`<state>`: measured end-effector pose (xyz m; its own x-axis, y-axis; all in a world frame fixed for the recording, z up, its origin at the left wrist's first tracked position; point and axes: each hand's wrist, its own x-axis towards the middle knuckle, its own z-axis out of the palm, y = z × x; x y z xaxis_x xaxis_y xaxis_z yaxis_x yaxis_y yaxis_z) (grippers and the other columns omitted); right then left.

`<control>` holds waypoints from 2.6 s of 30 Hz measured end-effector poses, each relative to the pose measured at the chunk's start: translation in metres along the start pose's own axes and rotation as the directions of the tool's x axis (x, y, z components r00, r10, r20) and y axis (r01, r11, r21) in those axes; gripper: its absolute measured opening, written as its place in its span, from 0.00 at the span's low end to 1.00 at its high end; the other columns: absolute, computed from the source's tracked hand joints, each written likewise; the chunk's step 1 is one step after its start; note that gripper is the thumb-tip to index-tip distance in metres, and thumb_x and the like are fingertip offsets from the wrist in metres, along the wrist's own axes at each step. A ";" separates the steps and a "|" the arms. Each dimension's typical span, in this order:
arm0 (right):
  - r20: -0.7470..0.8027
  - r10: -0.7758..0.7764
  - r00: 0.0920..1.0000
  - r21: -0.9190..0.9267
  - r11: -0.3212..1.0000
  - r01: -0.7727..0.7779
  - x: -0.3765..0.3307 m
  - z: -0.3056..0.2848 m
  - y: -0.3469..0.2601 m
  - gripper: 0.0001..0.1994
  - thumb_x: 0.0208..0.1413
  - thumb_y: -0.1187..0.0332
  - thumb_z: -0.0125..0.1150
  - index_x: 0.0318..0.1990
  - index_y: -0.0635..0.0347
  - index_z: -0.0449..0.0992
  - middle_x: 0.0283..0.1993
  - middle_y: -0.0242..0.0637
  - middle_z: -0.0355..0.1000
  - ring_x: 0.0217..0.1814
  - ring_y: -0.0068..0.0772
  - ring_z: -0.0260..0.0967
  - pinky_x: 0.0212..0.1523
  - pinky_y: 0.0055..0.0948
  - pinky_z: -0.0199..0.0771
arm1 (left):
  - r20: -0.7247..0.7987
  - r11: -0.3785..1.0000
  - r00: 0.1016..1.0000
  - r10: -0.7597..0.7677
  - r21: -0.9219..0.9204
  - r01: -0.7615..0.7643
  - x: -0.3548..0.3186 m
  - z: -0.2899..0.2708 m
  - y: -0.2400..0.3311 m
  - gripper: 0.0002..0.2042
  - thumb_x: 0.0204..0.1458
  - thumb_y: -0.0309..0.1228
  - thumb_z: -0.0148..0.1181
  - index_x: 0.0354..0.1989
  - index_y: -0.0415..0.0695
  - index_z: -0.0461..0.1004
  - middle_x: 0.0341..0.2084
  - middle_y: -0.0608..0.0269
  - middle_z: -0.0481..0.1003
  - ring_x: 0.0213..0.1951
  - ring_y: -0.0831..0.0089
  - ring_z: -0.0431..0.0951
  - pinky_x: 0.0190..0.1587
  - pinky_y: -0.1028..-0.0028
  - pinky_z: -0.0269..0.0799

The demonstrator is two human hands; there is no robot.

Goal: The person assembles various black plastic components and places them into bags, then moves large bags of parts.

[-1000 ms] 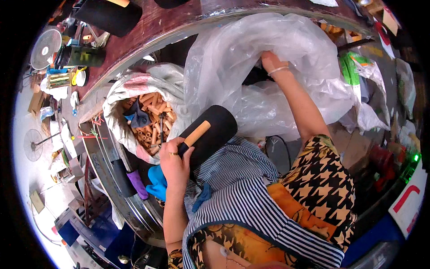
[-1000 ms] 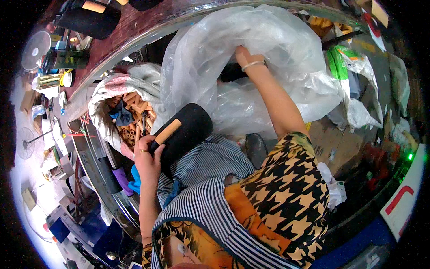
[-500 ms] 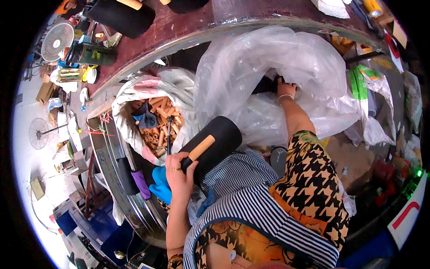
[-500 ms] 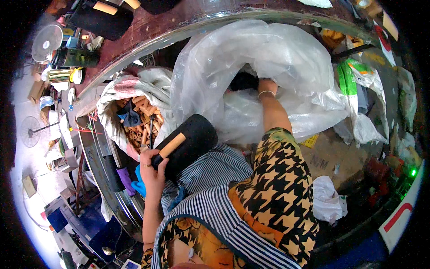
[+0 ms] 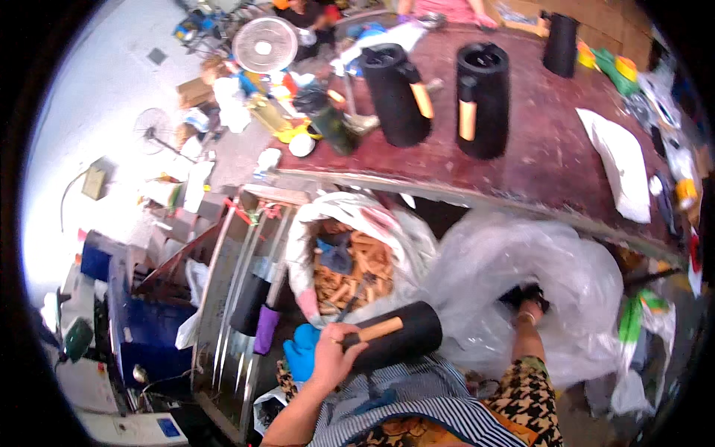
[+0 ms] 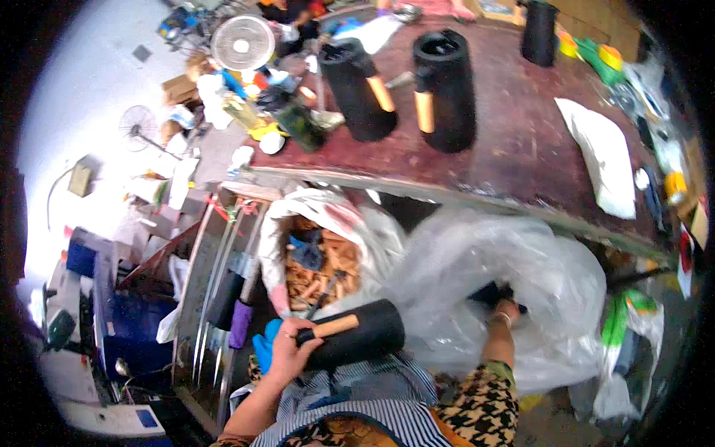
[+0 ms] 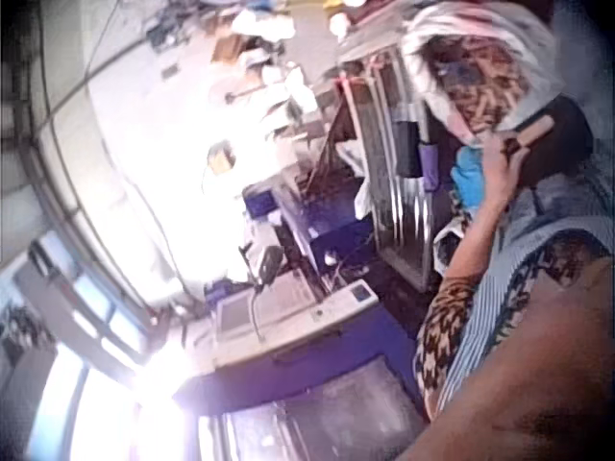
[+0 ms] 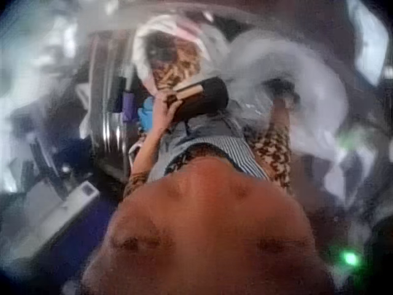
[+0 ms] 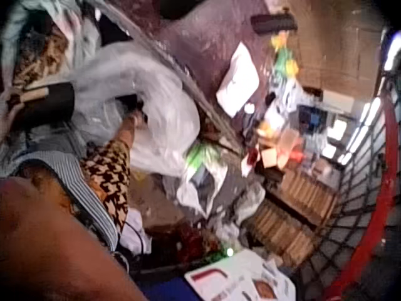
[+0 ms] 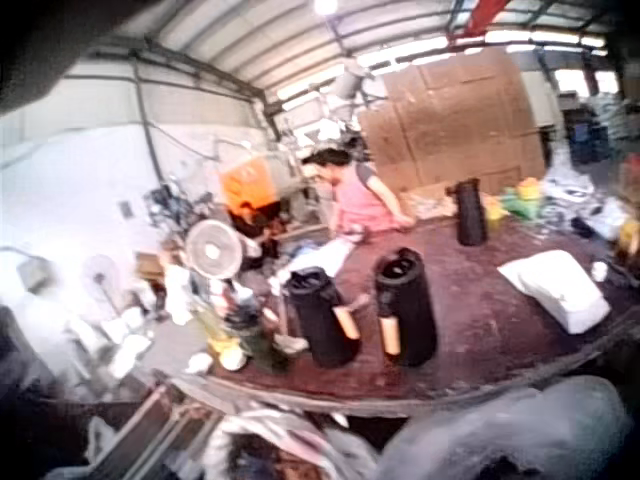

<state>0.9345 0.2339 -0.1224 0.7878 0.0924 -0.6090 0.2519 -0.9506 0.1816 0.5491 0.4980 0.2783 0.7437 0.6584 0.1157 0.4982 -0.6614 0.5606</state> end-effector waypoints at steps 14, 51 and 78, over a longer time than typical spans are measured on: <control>-0.560 -0.820 0.117 0.369 -0.120 0.922 -0.321 -0.192 -0.073 0.08 0.49 0.69 0.56 0.35 0.63 0.69 0.36 0.45 0.63 0.41 0.47 0.62 0.43 0.37 0.64 | -0.586 0.945 0.742 -0.327 -0.189 0.267 -0.038 -0.092 -0.051 0.12 0.41 0.18 0.58 0.35 0.39 0.68 0.34 0.61 0.68 0.39 0.70 0.68 0.47 0.75 0.61; -0.251 -0.966 -0.064 0.254 -0.130 0.958 -0.434 -0.110 -0.290 0.15 0.52 0.65 0.47 0.45 0.62 0.69 0.41 0.51 0.69 0.44 0.50 0.66 0.44 0.43 0.67 | -0.710 0.750 0.242 -0.661 -0.617 0.239 -0.196 -0.151 -0.121 0.10 0.53 0.27 0.56 0.42 0.40 0.66 0.40 0.62 0.66 0.43 0.72 0.67 0.46 0.73 0.68; -0.699 -0.635 -0.329 0.391 -0.725 0.567 -0.469 -0.209 -0.263 0.25 0.53 0.55 0.52 0.53 0.67 0.69 0.35 0.41 0.65 0.34 0.38 0.64 0.50 0.41 0.67 | -0.428 0.632 0.568 -0.703 -0.742 0.223 -0.143 -0.154 -0.114 0.09 0.49 0.22 0.54 0.38 0.41 0.65 0.26 0.62 0.66 0.32 0.75 0.67 0.38 0.75 0.66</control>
<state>0.6162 0.5021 0.2771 -0.0261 0.7804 0.6248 0.0445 0.6253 -0.7791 0.3172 0.5345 0.3243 -0.1184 0.9927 0.0226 0.1501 -0.0046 0.9887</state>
